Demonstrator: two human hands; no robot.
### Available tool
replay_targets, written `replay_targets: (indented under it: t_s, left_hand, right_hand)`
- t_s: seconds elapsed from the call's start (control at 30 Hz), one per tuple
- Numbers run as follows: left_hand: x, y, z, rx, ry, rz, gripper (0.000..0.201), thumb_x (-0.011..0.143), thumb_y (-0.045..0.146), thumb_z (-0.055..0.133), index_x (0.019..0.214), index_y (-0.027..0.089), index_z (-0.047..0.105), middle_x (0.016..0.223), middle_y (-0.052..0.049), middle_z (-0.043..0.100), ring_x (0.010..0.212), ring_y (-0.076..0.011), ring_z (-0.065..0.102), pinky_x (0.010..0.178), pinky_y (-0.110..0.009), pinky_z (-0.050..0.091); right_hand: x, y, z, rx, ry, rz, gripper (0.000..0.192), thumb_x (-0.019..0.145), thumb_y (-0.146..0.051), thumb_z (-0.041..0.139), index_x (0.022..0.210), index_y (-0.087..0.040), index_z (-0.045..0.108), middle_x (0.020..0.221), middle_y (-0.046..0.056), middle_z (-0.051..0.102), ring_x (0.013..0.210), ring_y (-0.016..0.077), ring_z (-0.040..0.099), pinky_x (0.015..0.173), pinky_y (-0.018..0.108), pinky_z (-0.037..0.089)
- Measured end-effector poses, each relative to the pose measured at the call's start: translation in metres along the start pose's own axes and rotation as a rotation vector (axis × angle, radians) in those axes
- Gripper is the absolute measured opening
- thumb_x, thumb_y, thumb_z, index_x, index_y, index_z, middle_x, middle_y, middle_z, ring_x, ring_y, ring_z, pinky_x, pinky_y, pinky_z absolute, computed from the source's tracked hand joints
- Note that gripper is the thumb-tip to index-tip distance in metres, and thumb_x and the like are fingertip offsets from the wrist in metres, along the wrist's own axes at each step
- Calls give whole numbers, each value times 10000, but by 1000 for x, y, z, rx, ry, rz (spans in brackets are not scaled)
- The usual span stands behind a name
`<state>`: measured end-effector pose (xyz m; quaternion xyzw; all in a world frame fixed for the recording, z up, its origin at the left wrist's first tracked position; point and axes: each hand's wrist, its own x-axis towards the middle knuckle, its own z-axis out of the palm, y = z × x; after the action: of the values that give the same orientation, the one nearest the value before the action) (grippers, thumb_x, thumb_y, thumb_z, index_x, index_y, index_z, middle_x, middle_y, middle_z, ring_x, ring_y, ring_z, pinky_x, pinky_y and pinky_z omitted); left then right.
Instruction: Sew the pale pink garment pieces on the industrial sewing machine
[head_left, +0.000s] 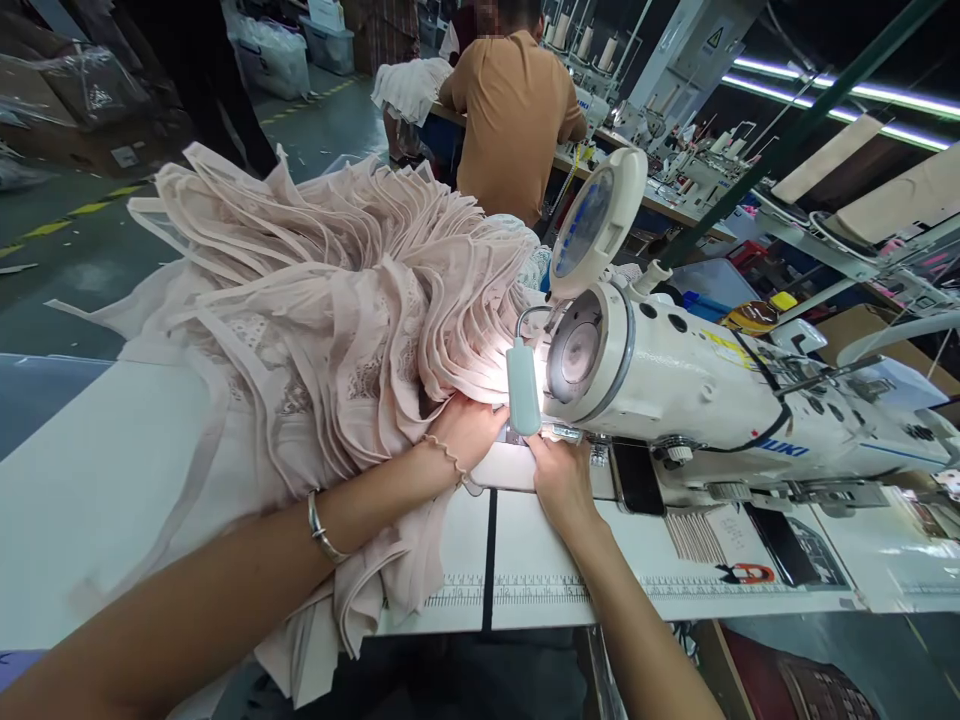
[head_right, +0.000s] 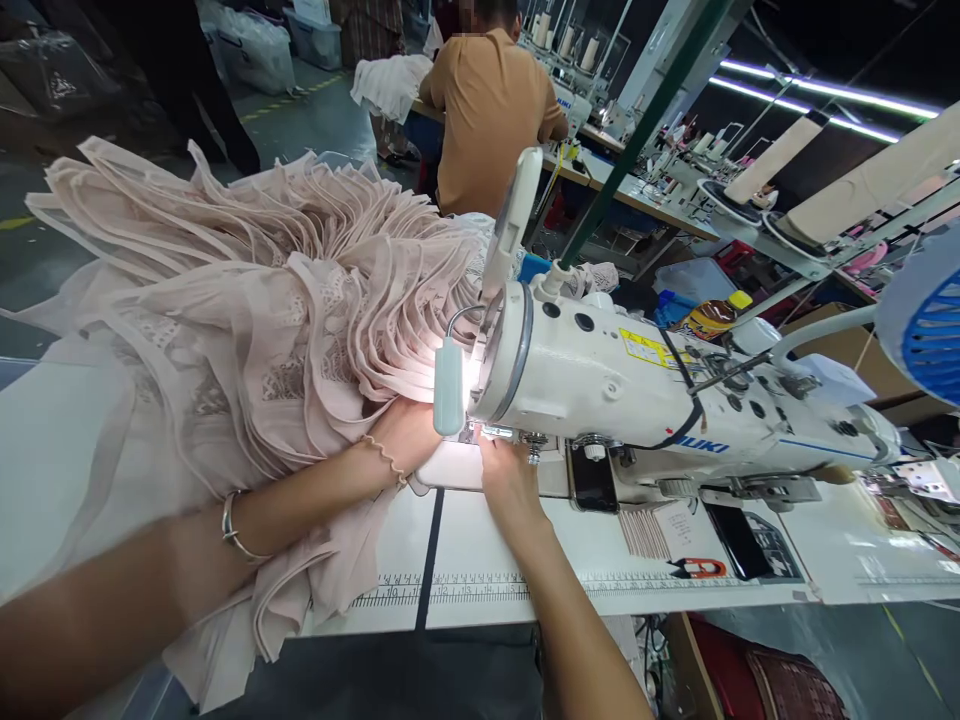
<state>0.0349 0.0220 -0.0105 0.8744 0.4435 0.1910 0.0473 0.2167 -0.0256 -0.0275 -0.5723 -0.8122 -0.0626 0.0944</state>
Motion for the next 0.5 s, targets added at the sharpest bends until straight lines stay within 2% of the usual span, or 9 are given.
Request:
replay_targets:
  t_s: [0.2,0.33,0.5]
  left_hand:
    - [-2,5,-11,86,-62,-29,288,894,72,389,809,165,647,763,-85,653,754,-252,586,743,-391,455]
    - [-1,5,-11,95,-78,-34,288,894,81,383,821,165,649,763,-89,654,754,-262,589,735,-398,454]
    - [-2,5,-12,76,-75,-39,289,910,89,383,825,162,649,794,-87,657,775,-252,598,757,-389,458]
  right_hand:
    - [0,-1,1,13,-2,-4,536,816,1,402,1235,-206,664,982,132,700,1012,297,570,925,446,413]
    - [-1,0,2,10,37,-31,578,814,7,361,1266,-211,648,969,130,706,1003,290,564,928,449,422]
    - [0,-2,1,47,5,13,580,798,27,382,1240,-220,664,1005,125,700,1002,290,568,935,445,415]
